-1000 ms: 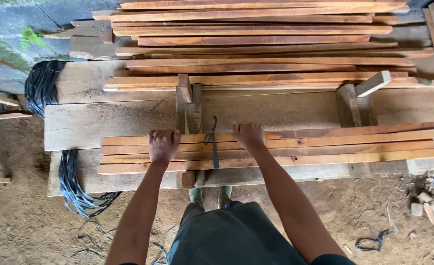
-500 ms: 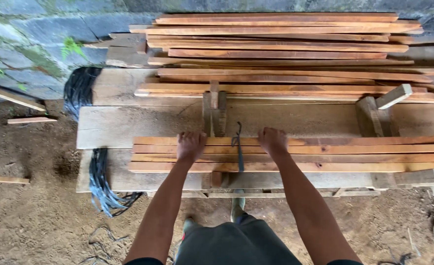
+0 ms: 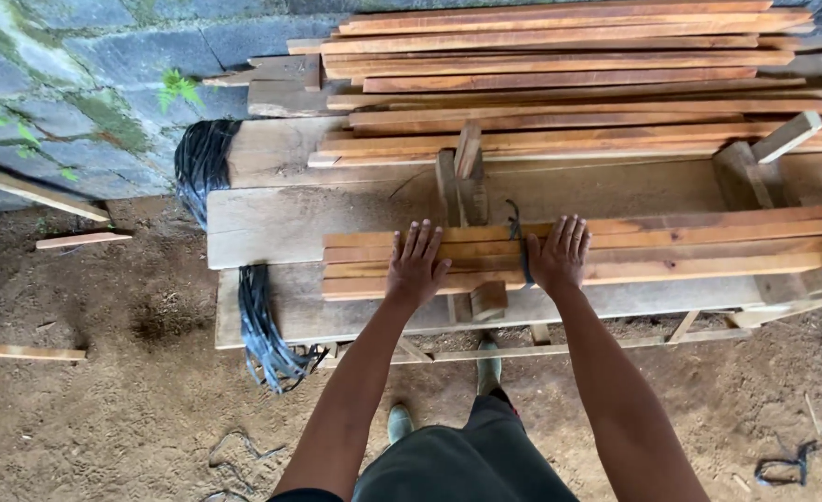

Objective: Organising and bundling wooden planks together using flexible ties.

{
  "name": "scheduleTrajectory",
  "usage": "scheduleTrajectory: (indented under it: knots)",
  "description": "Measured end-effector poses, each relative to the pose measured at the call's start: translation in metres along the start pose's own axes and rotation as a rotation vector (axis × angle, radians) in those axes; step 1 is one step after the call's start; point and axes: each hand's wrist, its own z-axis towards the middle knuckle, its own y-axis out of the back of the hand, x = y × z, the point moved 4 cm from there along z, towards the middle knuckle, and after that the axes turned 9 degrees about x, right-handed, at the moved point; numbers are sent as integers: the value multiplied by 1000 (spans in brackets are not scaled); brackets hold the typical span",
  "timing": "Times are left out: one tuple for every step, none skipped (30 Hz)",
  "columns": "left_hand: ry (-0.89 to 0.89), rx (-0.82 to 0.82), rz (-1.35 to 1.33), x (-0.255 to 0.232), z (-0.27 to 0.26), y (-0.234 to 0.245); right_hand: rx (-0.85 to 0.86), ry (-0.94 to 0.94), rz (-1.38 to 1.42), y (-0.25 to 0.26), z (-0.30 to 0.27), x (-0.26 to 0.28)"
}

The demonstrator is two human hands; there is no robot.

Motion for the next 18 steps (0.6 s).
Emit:
scheduleTrajectory:
  knots:
    - [-2,2,-1,9,-9,-3,1,-3,-1,-7,0,5]
    - [-40,-78,16,15,-17,-3,13,4,120,-15,0,8]
    - [-77,-159,34,20,-25,-4,24,12,241,-22,1,10]
    - [-82,-159,32,28,-33,-5,22,7,240,-7,-4,26]
    - [-85,-214,46,35,-40,-3,225,-63,439,-1,-9,40]
    - [-89,-266,60,42,-48,-2,430,-137,638,4,-15,56]
    - [-95,-264,59,49,-56,0,428,-142,640,14,-27,70]
    - [-53,-241,70,57,-62,2,410,-84,600,27,-37,86]
    - [-12,-217,80,65,-68,3,391,-27,560,40,-48,102]
    - [-14,-217,78,70,-74,2,390,-29,559,32,-53,108]
    - [-4,-230,78,76,-80,2,335,23,474,26,-58,114]
    - [6,-246,78,81,-84,3,277,76,389,21,-61,121]
    - [5,-249,78,83,-89,0,274,76,389,21,-65,123]
    - [2,-243,81,85,-90,0,281,41,342,23,-66,125]
    - [0,-237,84,88,-91,-1,288,7,296,25,-67,126]
    - [-3,-235,82,86,-91,1,287,2,295,20,-64,122]
    - [6,-205,64,86,-90,1,259,-27,267,15,-60,117]
    - [24,-172,45,86,-92,1,236,-50,235,9,-56,114]
